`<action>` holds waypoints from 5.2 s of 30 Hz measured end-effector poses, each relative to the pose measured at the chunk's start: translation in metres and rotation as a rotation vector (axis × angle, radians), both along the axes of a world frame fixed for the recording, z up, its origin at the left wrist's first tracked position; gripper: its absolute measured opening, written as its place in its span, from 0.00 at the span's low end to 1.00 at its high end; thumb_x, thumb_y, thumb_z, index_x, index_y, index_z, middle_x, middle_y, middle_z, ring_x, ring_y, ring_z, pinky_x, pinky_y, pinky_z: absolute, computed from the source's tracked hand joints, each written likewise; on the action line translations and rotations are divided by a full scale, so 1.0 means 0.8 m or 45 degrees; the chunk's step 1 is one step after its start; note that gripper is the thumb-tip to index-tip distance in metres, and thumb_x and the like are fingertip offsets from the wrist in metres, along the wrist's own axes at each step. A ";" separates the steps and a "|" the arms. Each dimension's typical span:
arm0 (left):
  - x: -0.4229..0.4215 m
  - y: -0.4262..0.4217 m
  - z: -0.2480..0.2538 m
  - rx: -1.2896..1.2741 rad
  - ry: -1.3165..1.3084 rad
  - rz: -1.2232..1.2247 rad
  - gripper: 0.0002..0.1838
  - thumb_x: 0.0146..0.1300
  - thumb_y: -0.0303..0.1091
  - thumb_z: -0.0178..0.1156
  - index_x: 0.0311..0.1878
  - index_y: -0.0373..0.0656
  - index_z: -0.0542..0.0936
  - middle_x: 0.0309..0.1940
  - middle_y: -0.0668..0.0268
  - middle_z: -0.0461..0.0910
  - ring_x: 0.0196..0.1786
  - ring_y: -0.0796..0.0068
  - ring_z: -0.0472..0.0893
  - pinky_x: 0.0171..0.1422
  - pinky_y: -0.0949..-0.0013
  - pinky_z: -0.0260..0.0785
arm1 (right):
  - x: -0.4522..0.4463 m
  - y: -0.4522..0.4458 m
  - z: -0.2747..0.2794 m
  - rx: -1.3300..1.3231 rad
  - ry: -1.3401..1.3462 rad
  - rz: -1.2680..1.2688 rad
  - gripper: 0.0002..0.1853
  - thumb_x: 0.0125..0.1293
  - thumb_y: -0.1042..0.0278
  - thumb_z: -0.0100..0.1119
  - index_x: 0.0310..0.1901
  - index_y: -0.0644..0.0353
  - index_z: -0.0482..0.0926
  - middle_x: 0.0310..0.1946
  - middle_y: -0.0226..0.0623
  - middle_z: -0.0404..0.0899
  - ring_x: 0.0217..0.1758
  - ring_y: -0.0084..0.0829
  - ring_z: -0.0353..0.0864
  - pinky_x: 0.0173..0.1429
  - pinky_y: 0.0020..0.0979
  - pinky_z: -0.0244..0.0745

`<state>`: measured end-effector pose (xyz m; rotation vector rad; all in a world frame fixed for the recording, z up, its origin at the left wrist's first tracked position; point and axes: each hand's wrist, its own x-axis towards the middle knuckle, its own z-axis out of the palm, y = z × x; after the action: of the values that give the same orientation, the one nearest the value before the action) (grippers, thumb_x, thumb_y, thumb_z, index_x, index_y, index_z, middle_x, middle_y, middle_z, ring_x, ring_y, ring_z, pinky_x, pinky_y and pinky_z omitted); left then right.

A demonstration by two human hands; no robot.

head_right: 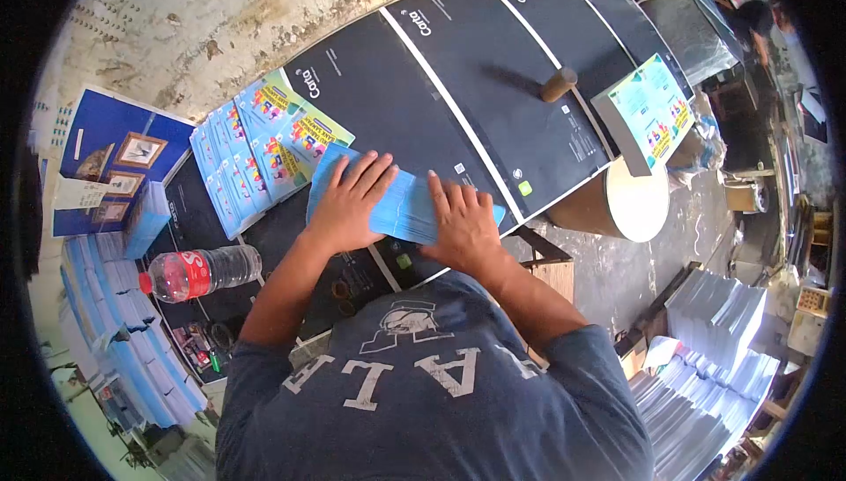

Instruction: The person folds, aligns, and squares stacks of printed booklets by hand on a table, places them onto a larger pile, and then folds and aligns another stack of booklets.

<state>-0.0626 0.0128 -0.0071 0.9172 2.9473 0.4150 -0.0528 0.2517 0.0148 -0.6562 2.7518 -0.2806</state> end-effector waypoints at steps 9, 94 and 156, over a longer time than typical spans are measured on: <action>0.010 0.012 0.003 -0.112 -0.026 0.006 0.46 0.46 0.37 0.72 0.73 0.47 0.67 0.76 0.58 0.60 0.80 0.57 0.56 0.81 0.43 0.45 | 0.000 0.002 -0.003 -0.069 -0.017 -0.043 0.60 0.42 0.36 0.77 0.71 0.66 0.62 0.61 0.47 0.73 0.65 0.45 0.72 0.64 0.45 0.67; 0.034 -0.001 -0.026 -0.093 -0.040 0.138 0.38 0.52 0.40 0.67 0.70 0.59 0.70 0.76 0.59 0.62 0.78 0.53 0.60 0.78 0.33 0.44 | -0.176 0.033 -0.077 -0.808 -1.077 0.472 0.34 0.57 0.40 0.73 0.53 0.64 0.84 0.53 0.53 0.83 0.57 0.51 0.82 0.62 0.44 0.76; 0.032 0.000 -0.020 -0.046 -0.097 0.169 0.42 0.48 0.37 0.71 0.70 0.61 0.69 0.76 0.63 0.63 0.78 0.59 0.60 0.78 0.35 0.46 | -0.163 0.026 -0.052 -0.730 -0.727 0.610 0.26 0.64 0.51 0.67 0.60 0.55 0.80 0.60 0.49 0.78 0.51 0.53 0.84 0.56 0.46 0.79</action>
<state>-0.0367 0.0132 -0.0230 0.6885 2.9450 0.3906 -0.1830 0.2725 -0.0265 -1.1332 1.8927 -0.9817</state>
